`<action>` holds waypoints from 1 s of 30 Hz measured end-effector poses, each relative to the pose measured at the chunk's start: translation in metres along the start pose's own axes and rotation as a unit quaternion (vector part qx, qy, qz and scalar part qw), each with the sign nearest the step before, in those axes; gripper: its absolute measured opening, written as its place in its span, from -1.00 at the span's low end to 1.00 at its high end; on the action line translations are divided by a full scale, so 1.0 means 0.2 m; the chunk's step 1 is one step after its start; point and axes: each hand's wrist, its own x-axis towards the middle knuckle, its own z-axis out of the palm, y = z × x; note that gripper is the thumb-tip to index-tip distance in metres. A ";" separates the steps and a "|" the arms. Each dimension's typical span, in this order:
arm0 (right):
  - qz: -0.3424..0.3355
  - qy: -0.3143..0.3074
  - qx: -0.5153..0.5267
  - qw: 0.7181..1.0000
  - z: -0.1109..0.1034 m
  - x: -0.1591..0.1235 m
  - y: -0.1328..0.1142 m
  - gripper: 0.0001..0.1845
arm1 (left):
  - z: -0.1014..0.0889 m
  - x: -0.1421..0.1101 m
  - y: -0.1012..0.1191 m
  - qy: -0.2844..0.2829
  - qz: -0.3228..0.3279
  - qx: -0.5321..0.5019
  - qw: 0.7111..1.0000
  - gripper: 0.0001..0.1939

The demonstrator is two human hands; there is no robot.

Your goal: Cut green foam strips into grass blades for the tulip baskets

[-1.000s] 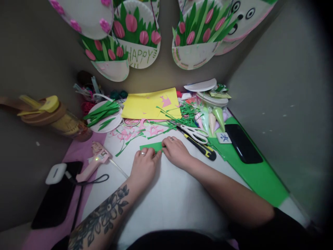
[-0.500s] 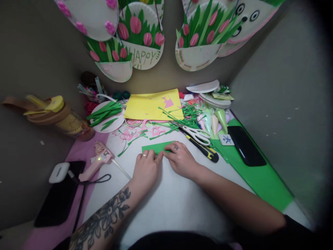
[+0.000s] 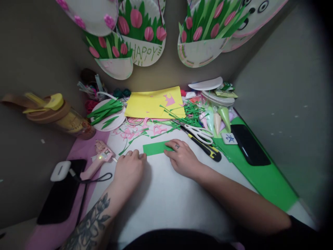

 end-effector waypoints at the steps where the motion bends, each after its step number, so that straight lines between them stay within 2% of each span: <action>1: 0.003 -0.005 -0.002 1.000 0.00 0.00 -0.01 -0.69 | -0.01 0.00 0.00 -0.007 0.000 -0.003 1.000 -0.60; 4: 0.015 -0.035 -0.004 0.999 -0.01 0.00 -0.03 -0.66 | -0.02 0.00 0.00 -0.023 0.006 -0.016 1.000 -0.60; 9: 0.009 -0.089 -0.001 0.996 0.00 0.03 -0.08 -0.42 | -0.01 0.01 0.00 -0.016 0.010 -0.030 0.999 -0.61; 16: 0.093 -0.091 -0.081 0.988 -0.07 0.00 -0.06 -0.65 | 0.01 0.01 -0.02 -0.004 0.012 -0.031 0.999 -0.60; 22: 0.158 -0.117 -0.130 0.972 -0.15 -0.04 -0.01 -0.65 | 0.02 0.01 -0.03 -0.011 0.019 -0.041 0.999 -0.59; 27: 0.167 -0.117 -0.152 0.967 -0.17 -0.07 0.03 -0.65 | 0.03 0.02 -0.04 -0.001 0.013 -0.048 0.999 -0.60; 30: 0.150 -0.069 -0.140 0.976 -0.15 -0.08 0.04 -0.67 | 0.03 0.01 -0.05 0.011 0.002 -0.061 0.998 -0.61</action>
